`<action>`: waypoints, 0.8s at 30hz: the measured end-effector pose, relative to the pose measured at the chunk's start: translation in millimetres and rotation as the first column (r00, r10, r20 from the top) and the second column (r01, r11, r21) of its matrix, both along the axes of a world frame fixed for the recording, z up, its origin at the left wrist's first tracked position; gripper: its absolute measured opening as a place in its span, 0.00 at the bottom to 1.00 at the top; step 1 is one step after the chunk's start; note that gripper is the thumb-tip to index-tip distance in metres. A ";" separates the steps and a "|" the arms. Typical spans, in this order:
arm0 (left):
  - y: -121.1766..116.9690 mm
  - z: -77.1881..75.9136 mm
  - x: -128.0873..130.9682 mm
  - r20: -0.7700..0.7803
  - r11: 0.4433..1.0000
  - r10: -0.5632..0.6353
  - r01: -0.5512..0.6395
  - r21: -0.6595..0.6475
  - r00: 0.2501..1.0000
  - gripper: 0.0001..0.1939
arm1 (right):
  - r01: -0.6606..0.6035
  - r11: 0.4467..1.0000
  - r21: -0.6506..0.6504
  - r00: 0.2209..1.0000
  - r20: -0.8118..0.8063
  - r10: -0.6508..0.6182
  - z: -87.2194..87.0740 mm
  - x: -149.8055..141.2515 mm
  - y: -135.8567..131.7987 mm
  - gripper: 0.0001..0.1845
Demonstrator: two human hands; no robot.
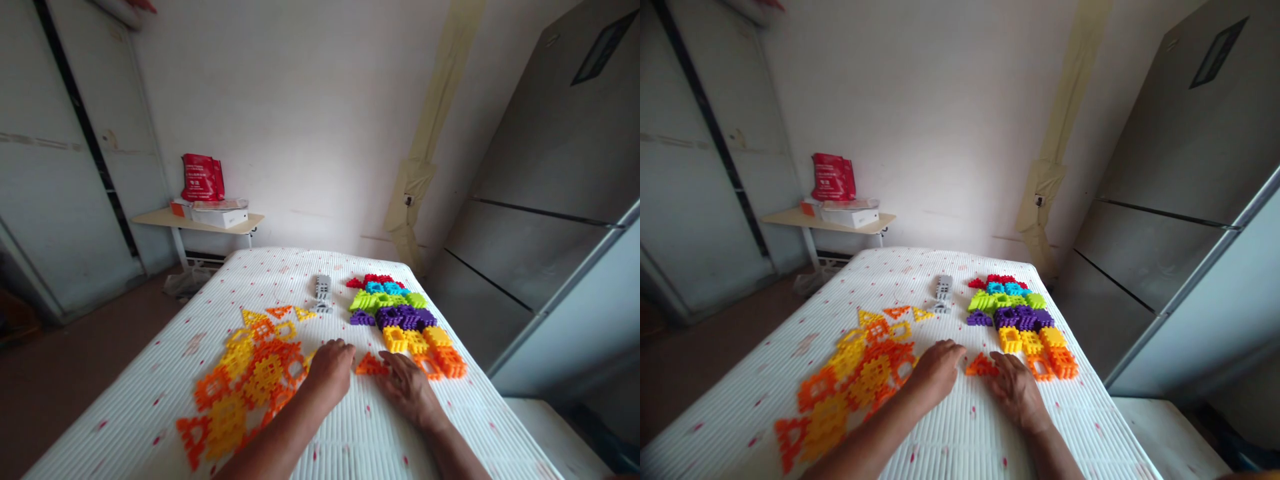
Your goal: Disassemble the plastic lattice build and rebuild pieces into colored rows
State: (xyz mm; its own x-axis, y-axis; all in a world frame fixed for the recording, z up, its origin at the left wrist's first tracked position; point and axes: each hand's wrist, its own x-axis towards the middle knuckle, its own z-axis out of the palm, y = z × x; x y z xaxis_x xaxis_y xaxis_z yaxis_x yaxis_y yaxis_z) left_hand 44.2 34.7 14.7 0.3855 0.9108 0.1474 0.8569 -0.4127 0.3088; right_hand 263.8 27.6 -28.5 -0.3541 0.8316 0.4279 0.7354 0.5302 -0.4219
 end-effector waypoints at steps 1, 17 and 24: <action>1.6 6.7 -10.0 -0.041 0.999 0.033 -0.034 -0.014 0.999 0.14 | -0.003 1.000 0.014 1.000 -0.001 0.003 1.1 1.3 -0.9 0.19; 35.0 17.1 -83.8 -0.398 0.907 0.285 -0.380 -0.183 0.872 0.17 | -0.006 0.987 0.161 0.999 0.039 0.000 1.7 -4.7 -0.7 0.15; 42.4 20.4 -82.3 -0.333 0.891 0.288 -0.379 -0.251 0.898 0.17 | -0.013 0.986 0.166 0.999 0.034 0.008 7.7 -6.3 -2.1 0.15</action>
State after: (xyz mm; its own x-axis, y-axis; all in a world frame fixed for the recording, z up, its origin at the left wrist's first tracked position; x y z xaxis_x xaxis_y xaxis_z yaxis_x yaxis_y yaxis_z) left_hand -38.1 77.1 35.0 0.0345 0.9742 -0.2229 0.9950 -0.0126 0.0989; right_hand 257.5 25.4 -20.8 -0.3786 0.7462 0.5476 0.7416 0.5986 -0.3029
